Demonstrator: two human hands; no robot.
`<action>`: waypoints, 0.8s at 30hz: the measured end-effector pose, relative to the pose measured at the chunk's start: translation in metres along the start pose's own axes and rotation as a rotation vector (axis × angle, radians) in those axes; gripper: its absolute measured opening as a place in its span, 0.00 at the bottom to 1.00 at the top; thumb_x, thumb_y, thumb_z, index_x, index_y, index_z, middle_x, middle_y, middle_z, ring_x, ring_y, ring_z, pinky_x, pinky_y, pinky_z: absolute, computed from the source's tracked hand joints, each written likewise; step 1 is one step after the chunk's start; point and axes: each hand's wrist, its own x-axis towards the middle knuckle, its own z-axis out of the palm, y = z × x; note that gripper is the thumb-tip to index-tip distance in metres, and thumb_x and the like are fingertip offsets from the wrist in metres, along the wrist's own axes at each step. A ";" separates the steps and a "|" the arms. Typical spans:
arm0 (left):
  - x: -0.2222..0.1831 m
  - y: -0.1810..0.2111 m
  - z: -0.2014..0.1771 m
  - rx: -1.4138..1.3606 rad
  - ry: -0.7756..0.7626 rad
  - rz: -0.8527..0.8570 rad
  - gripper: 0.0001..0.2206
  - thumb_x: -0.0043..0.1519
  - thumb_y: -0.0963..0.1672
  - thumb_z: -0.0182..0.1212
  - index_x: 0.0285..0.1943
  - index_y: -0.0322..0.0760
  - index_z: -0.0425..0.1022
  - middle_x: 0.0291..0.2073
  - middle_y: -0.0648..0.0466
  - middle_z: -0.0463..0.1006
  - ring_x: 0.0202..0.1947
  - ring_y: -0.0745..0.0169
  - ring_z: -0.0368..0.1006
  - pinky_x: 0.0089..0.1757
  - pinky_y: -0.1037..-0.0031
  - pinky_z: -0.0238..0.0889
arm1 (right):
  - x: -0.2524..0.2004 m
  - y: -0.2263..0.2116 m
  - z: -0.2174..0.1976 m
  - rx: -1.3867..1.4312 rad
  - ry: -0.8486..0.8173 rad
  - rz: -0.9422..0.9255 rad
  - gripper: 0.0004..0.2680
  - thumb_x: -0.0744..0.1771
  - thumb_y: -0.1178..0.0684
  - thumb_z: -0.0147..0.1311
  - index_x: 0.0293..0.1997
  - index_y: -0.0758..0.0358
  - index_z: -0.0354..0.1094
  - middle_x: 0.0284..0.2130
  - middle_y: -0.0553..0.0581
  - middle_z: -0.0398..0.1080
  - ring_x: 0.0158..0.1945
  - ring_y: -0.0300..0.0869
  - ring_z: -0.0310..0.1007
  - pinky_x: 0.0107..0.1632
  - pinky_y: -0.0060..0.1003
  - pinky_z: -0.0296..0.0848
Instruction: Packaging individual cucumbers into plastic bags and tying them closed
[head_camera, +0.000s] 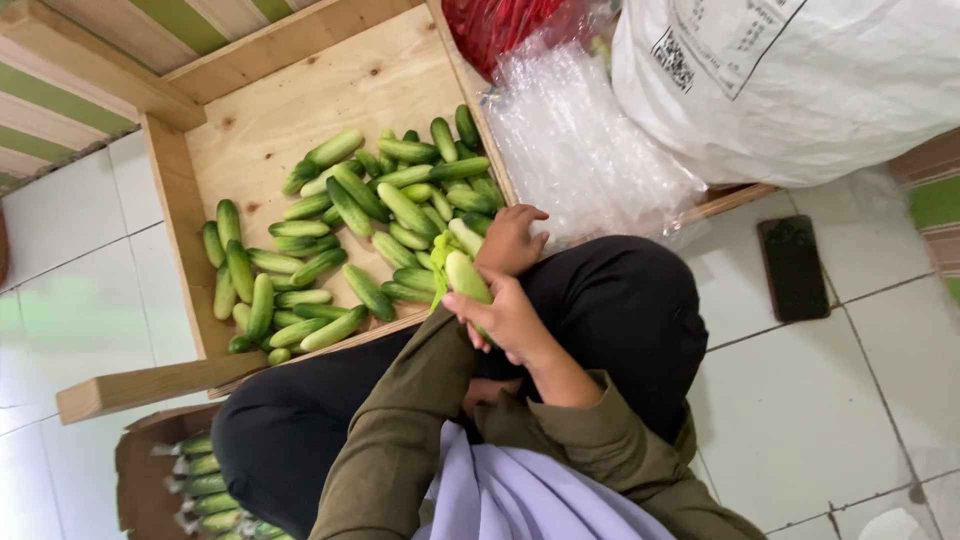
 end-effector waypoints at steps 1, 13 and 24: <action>0.003 0.002 0.003 -0.002 0.004 0.002 0.15 0.57 0.48 0.67 0.53 0.51 0.79 0.49 0.55 0.79 0.55 0.47 0.73 0.54 0.56 0.66 | 0.001 -0.004 -0.001 -0.004 -0.001 -0.002 0.11 0.63 0.57 0.65 0.41 0.74 0.67 0.17 0.61 0.66 0.07 0.38 0.63 0.06 0.30 0.59; 0.012 0.003 0.015 0.661 -0.008 0.160 0.20 0.56 0.52 0.65 0.57 0.51 0.77 0.39 0.55 0.81 0.57 0.53 0.65 0.60 0.42 0.46 | 0.022 0.011 -0.013 0.003 0.000 0.035 0.13 0.64 0.56 0.66 0.43 0.74 0.65 0.19 0.63 0.67 0.08 0.40 0.64 0.07 0.31 0.62; -0.004 0.022 -0.017 0.628 0.177 0.279 0.36 0.51 0.50 0.71 0.71 0.46 0.62 0.34 0.60 0.79 0.44 0.62 0.68 0.49 0.63 0.56 | 0.018 0.019 -0.003 0.035 -0.026 0.056 0.11 0.65 0.57 0.65 0.42 0.75 0.65 0.18 0.62 0.66 0.08 0.40 0.64 0.07 0.31 0.62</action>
